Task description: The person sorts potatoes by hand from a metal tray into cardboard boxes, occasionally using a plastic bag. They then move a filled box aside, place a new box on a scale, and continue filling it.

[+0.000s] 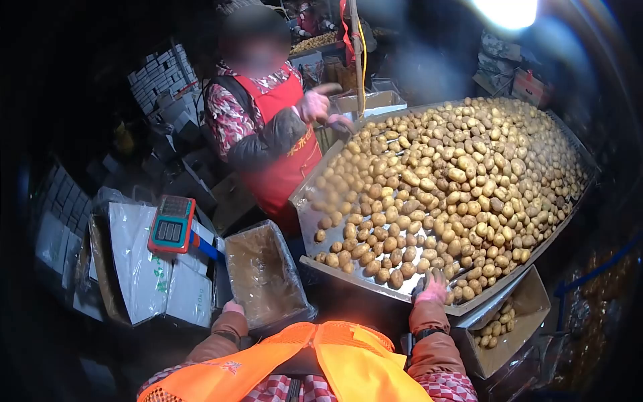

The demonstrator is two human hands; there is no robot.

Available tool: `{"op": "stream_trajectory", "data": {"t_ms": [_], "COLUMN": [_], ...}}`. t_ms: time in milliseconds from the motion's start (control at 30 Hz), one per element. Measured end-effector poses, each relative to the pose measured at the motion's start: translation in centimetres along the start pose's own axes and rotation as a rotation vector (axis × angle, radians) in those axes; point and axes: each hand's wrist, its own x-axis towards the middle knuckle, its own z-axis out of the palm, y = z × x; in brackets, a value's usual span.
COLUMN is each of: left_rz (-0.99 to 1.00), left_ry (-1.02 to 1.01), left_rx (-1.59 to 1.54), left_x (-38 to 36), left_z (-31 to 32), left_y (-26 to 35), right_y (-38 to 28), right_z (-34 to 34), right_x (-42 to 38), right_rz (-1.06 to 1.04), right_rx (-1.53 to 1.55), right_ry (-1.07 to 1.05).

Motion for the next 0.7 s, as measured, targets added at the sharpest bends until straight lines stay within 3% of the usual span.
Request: {"op": "stream_trajectory", "data": {"t_ms": [200, 533, 700], "left_rz": [0.028, 0.053, 0.167], "left_ry": [-0.054, -0.059, -0.171], "left_rx": [-0.019, 0.058, 0.041], "left_x": [2.5, -0.4, 3.7], "left_z": [3.0, 3.0, 6.6], "left_y": [-0.9, 2.3, 0.2], "right_y": [-0.3, -0.5, -0.5], "right_z": [-0.1, -0.2, -0.1], "right_x": [0.1, 0.1, 0.1], "right_rz": [0.016, 0.028, 0.0], "right_rx": [0.007, -0.003, 0.01], "right_ry": [0.02, 0.011, 0.044]}}
